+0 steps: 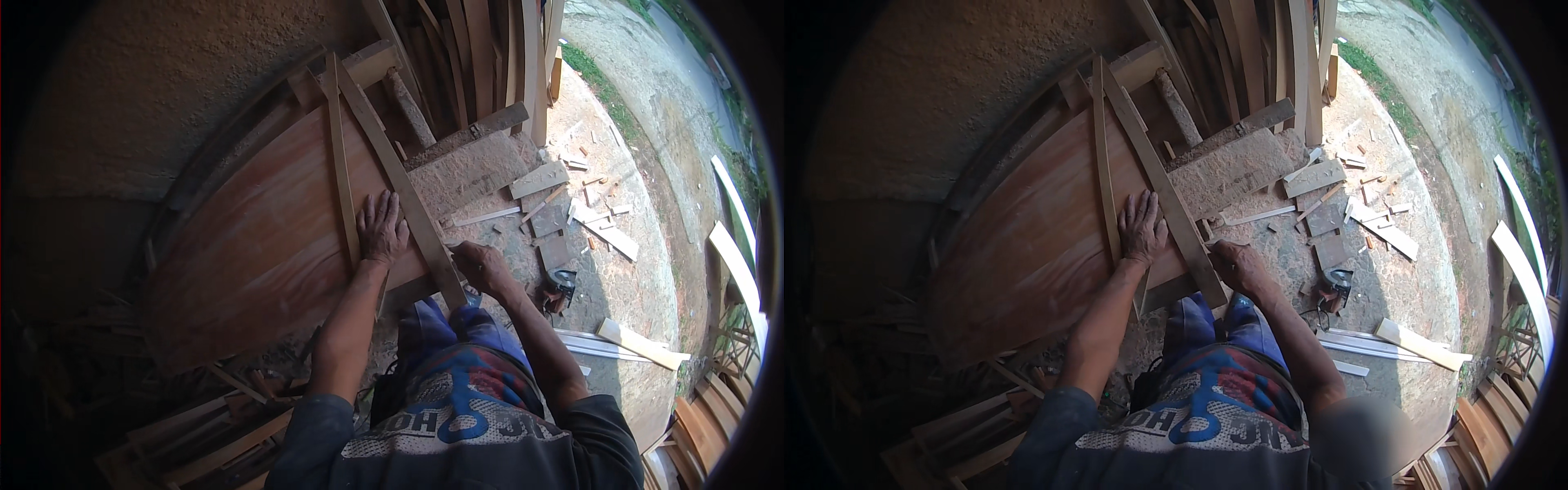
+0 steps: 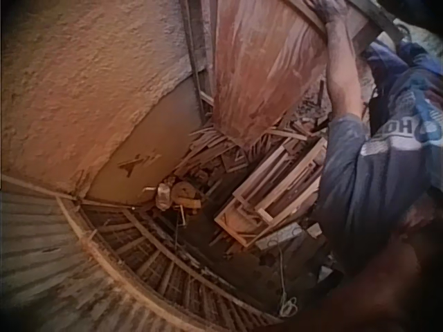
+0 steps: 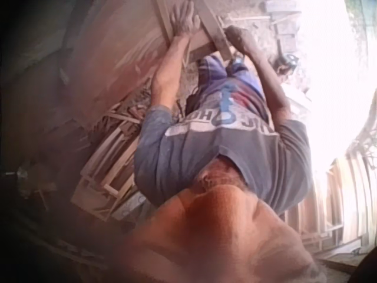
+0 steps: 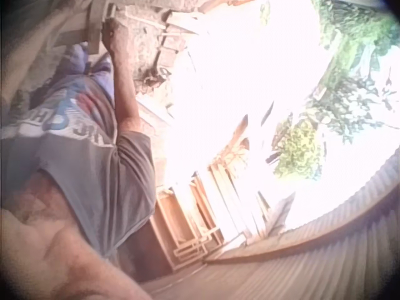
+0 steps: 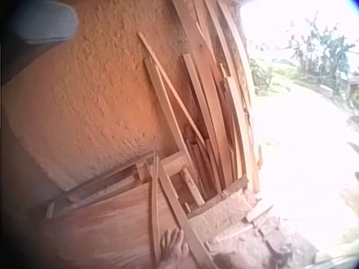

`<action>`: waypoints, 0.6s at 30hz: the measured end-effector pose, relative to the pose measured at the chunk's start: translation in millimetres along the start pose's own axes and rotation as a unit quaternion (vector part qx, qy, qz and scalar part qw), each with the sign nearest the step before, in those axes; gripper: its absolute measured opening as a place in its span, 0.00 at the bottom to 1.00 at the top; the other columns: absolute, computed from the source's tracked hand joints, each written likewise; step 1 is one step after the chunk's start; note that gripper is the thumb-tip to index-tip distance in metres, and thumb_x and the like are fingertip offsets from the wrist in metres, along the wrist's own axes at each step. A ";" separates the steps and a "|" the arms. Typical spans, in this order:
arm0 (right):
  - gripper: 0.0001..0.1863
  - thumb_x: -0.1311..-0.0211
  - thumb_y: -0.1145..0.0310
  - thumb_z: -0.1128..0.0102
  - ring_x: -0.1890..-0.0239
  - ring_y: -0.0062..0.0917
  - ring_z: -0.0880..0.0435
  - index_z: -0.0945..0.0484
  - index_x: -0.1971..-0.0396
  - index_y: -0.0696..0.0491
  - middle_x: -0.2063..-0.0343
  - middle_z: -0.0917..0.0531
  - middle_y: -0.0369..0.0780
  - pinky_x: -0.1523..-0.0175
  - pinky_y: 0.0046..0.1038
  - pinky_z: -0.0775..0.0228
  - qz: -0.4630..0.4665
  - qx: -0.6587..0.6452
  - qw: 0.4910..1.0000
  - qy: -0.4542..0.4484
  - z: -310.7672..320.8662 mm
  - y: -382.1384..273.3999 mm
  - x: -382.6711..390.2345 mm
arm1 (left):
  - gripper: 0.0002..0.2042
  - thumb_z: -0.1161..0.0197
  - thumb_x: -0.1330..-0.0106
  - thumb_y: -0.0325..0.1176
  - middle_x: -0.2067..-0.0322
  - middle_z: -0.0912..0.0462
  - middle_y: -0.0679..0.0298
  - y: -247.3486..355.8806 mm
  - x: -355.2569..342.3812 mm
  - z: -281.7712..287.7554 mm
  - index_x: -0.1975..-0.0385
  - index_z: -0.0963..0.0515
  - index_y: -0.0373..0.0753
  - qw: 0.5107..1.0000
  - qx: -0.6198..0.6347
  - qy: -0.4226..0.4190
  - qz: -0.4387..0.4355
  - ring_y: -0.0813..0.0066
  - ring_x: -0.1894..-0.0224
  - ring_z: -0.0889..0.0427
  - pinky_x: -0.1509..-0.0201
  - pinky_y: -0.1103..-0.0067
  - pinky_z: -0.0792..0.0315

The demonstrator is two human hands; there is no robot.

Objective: The person selects and positions wooden planks on a workbench, then uses a circular saw to cut the wood. They handle multiple pieces, aligning them before cutting and moving the cut pieces aside.

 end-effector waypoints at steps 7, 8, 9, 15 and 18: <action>0.07 0.38 0.68 0.43 0.67 0.47 0.18 0.23 0.68 0.56 0.72 0.19 0.50 0.63 0.41 0.28 -0.004 0.077 0.991 -0.113 -6.5 16.5 23.9 | 0.35 0.45 0.41 0.42 0.30 0.40 0.59 -0.1 -0.8 -6.2 0.30 0.41 0.44 1.000 -0.005 0.000 0.001 0.49 0.27 0.48 0.27 0.55 0.55; 0.08 0.37 0.67 0.43 0.68 0.45 0.18 0.22 0.67 0.57 0.72 0.19 0.49 0.63 0.39 0.28 -0.007 0.050 0.996 -0.071 -2.8 14.3 27.7 | 0.35 0.45 0.41 0.43 0.30 0.40 0.59 0.2 2.6 -5.6 0.30 0.42 0.44 1.000 -0.004 -0.004 0.002 0.49 0.27 0.48 0.27 0.55 0.55; 0.09 0.36 0.67 0.43 0.68 0.43 0.18 0.21 0.66 0.57 0.73 0.19 0.48 0.63 0.37 0.28 -0.008 0.025 0.999 -0.030 1.9 8.4 32.2 | 0.35 0.45 0.40 0.43 0.30 0.41 0.59 1.1 3.1 -4.5 0.30 0.42 0.44 1.000 -0.002 -0.006 0.005 0.49 0.27 0.48 0.28 0.55 0.55; 0.19 0.28 0.57 0.53 0.64 0.42 0.18 0.21 0.64 0.59 0.70 0.18 0.50 0.59 0.35 0.28 -0.040 0.008 0.992 0.122 27.1 -20.6 38.7 | 0.36 0.46 0.38 0.47 0.30 0.43 0.53 -10.7 7.7 -10.3 0.29 0.44 0.42 1.000 0.009 -0.005 -0.002 0.47 0.28 0.48 0.27 0.55 0.54; 0.22 0.26 0.56 0.57 0.63 0.45 0.17 0.22 0.63 0.60 0.69 0.17 0.50 0.57 0.38 0.28 -0.114 0.004 0.986 0.123 32.5 3.6 67.6 | 0.35 0.47 0.36 0.48 0.31 0.41 0.50 -23.5 16.5 -8.1 0.30 0.43 0.39 0.997 0.068 0.022 0.014 0.48 0.28 0.46 0.27 0.56 0.53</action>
Point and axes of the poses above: each hand's wrist, its own x-axis away from the middle knuckle, its own z-axis out of the back of the hand, y = z × x, the point moved 5 cm from there along -x, towards the middle knuckle
